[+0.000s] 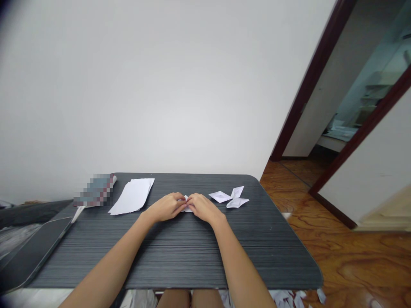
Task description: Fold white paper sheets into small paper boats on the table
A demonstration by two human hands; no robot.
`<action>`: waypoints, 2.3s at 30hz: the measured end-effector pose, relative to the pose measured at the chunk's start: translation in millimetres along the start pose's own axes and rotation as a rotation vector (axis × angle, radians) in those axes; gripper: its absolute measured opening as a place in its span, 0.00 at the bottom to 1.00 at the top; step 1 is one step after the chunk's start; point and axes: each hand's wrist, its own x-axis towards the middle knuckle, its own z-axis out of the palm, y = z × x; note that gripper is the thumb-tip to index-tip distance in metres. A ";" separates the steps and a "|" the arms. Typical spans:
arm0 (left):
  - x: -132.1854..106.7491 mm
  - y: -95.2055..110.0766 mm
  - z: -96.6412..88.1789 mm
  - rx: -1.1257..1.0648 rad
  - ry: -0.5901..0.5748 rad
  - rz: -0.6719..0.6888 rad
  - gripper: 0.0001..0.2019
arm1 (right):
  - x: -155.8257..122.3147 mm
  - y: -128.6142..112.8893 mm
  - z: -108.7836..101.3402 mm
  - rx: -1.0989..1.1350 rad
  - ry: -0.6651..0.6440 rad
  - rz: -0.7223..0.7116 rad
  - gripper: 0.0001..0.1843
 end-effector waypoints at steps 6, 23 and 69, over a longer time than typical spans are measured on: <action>1.0 1.5 3.8 0.035 -0.042 0.012 0.15 | -0.1 0.9 3.5 -0.076 0.036 -0.025 0.12; -0.6 -14.2 13.0 -0.253 0.096 -0.138 0.14 | 6.7 19.8 15.6 0.092 0.178 0.115 0.09; 0.3 -23.7 15.2 -0.321 -0.009 -0.486 0.11 | 13.7 18.0 13.2 0.093 0.073 0.310 0.08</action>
